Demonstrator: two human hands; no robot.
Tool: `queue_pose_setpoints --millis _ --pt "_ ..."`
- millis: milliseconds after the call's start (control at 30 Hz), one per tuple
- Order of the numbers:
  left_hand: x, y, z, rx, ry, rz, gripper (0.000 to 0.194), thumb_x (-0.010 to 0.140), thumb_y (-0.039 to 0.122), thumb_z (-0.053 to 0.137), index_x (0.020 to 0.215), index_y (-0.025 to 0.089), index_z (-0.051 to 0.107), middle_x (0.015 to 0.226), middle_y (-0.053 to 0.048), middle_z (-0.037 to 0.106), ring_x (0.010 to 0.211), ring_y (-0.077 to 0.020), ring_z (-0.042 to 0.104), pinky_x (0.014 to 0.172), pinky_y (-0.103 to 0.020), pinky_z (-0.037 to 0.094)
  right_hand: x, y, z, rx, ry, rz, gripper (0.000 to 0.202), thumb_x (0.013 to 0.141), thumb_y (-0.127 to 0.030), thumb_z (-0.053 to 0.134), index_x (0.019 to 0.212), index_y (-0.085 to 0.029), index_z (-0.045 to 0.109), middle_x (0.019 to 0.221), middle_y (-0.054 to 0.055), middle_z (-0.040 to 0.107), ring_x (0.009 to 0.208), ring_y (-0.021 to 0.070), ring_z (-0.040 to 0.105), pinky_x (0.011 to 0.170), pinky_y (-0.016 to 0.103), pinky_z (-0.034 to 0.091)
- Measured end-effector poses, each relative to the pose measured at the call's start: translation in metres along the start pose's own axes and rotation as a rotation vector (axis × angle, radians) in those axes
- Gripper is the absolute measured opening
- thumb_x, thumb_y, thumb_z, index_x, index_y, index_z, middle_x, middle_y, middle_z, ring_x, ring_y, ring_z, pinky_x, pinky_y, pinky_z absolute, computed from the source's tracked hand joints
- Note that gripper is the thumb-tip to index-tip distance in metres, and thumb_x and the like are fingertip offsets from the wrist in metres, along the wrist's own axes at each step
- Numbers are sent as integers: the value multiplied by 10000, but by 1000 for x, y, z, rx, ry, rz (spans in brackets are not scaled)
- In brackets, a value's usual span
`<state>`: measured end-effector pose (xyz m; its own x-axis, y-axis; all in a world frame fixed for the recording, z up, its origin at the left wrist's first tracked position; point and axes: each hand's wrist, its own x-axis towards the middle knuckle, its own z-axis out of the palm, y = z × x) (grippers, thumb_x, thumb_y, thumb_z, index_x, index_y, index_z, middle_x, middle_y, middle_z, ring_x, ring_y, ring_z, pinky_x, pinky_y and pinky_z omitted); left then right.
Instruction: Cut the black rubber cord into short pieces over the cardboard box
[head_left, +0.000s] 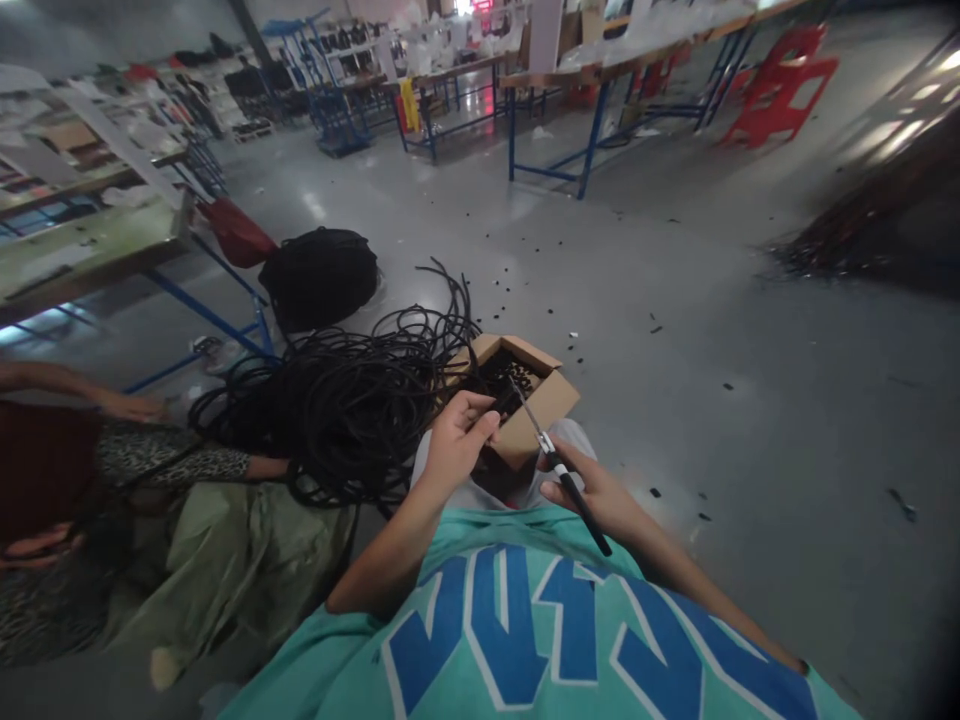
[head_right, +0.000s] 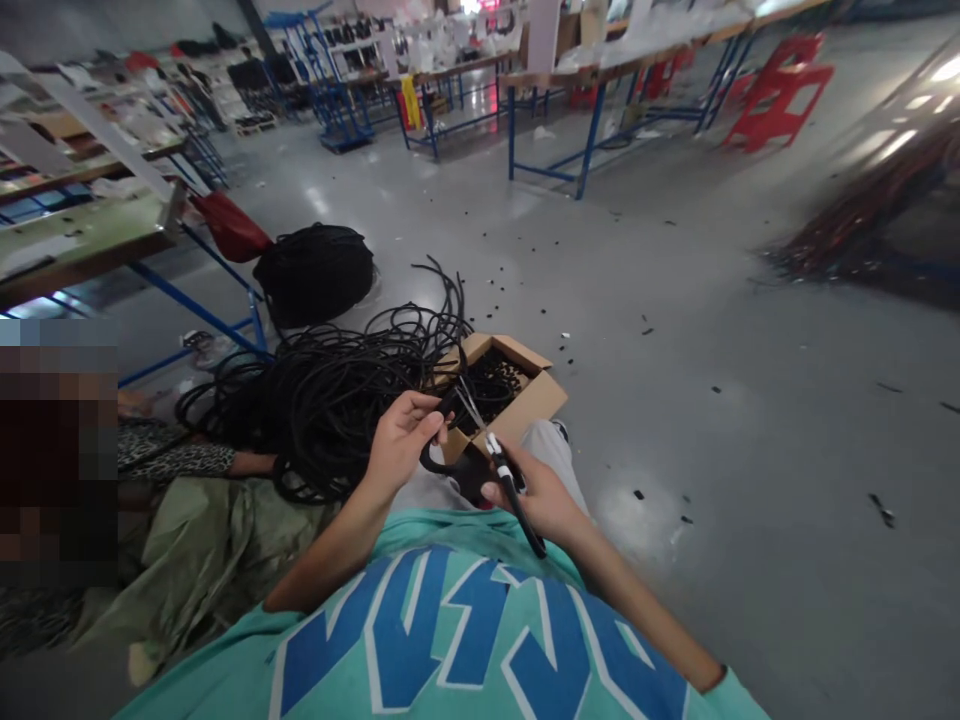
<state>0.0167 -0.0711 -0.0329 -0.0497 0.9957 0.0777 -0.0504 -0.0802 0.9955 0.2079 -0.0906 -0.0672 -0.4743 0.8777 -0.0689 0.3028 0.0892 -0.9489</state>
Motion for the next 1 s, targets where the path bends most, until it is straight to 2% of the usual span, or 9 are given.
queue_pose_setpoints --millis 200,600,833,1000 --pt "-5 7 3 39 -43 -36 265 683 362 652 762 156 505 527 45 543 469 -73 502 475 -192 384 2 -10 1 -76 -18 -49 628 721 -468 565 1253 -151 462 1083 123 606 985 275 566 874 430 421" --pt "-9 10 5 89 -119 -22 297 702 416 637 697 161 487 496 44 537 464 -76 500 470 -191 384 -2 -11 3 -138 1 -104 635 719 -453 594 1269 -174 445 1231 138 554 1112 296 524 934 457 391" --pt "-14 10 5 65 -130 -52 325 676 439 660 776 165 516 514 45 562 472 -85 525 483 -198 394 -3 -15 -1 -192 -11 -162 650 721 -468 591 1280 -178 431 1074 116 602 1014 289 549 880 434 416" --pt "-18 12 6 56 -130 -48 320 685 436 654 757 163 504 495 45 555 456 -81 512 482 -198 389 -6 -21 -1 -198 18 -136 595 708 -465 603 1221 -186 495 957 86 622 932 275 568 837 416 430"
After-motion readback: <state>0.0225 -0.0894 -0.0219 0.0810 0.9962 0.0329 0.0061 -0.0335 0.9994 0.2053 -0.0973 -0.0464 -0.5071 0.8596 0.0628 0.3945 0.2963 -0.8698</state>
